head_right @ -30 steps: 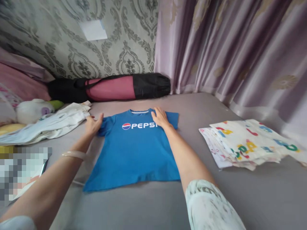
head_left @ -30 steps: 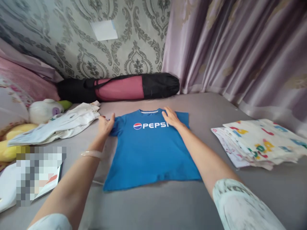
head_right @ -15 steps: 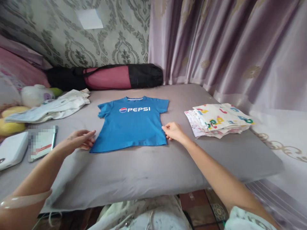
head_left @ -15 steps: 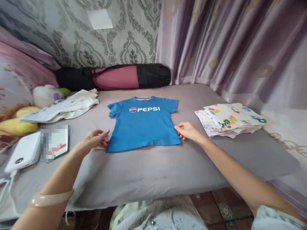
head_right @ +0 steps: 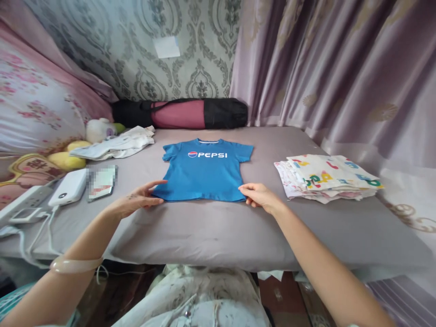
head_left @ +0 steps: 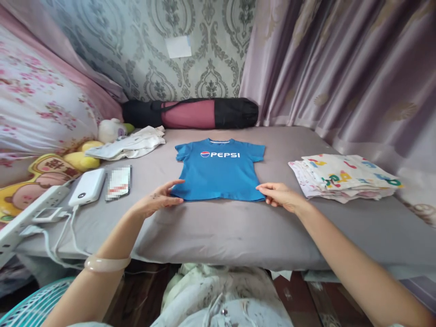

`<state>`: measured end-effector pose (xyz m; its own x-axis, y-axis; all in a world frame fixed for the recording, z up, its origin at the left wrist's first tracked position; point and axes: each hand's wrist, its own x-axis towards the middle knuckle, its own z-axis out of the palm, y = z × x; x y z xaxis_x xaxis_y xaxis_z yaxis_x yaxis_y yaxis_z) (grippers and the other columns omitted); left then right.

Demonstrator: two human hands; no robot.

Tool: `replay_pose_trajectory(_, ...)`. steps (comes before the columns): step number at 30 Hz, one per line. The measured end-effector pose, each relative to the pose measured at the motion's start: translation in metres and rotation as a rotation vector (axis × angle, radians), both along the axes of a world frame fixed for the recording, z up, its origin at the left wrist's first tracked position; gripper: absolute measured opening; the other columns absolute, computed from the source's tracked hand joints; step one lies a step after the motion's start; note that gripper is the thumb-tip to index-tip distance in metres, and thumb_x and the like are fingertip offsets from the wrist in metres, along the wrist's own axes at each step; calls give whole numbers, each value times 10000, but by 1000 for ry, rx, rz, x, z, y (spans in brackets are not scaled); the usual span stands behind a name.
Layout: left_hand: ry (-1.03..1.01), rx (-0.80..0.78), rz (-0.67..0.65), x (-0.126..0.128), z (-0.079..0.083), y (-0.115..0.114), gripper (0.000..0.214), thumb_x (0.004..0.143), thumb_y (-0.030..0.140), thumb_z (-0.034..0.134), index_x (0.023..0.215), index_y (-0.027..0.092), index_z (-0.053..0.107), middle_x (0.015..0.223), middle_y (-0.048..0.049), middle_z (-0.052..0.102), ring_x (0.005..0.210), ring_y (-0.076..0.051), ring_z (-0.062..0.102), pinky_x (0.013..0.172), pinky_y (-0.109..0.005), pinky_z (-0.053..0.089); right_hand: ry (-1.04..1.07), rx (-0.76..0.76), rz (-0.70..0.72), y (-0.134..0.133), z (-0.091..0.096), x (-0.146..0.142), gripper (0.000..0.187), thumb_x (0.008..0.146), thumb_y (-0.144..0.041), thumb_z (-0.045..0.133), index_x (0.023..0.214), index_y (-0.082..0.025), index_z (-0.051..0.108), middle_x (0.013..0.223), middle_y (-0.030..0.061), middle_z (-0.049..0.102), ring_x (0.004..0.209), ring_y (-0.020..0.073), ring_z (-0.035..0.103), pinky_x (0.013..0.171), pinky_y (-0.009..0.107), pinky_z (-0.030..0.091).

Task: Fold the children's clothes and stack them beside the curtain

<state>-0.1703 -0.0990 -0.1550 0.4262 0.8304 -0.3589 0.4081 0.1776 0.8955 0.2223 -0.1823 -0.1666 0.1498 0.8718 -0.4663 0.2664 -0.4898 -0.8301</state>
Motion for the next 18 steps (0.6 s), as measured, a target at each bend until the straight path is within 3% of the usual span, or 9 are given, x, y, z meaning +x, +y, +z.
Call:
replay_pose_trajectory(6, -9, 123, 99, -1, -20, 4, 530, 671, 326, 640, 1175, 174, 574, 632, 55, 439, 551, -99, 424, 502, -210, 305, -210, 78, 148, -11, 0, -11, 494, 721, -108, 574, 1207, -162, 503, 726, -45, 561, 483, 58, 453, 434, 169, 337)
replay_pose_trajectory(13, 86, 179, 220, 19, -16, -1, 545, 628, 476, 667, 1071, 163, 612, 572, 60, 437, 518, -107, 425, 465, -208, 303, -778, 228, 123, -10, -7, -28, 233, 800, -275, 550, 1013, -198, 602, 853, 32, 639, 753, 165, 589, 653, 249, 399)
replay_pose_trajectory(18, 119, 295, 206, 18, -21, 3, 498, 647, 471, 617, 1029, 152, 623, 536, 69, 415, 479, -97, 364, 469, -215, 275, -1096, 234, 217, -18, 0, -32, 230, 879, -223, 438, 1031, -216, 611, 1067, 96, 592, 915, 215, 595, 693, 284, 384)
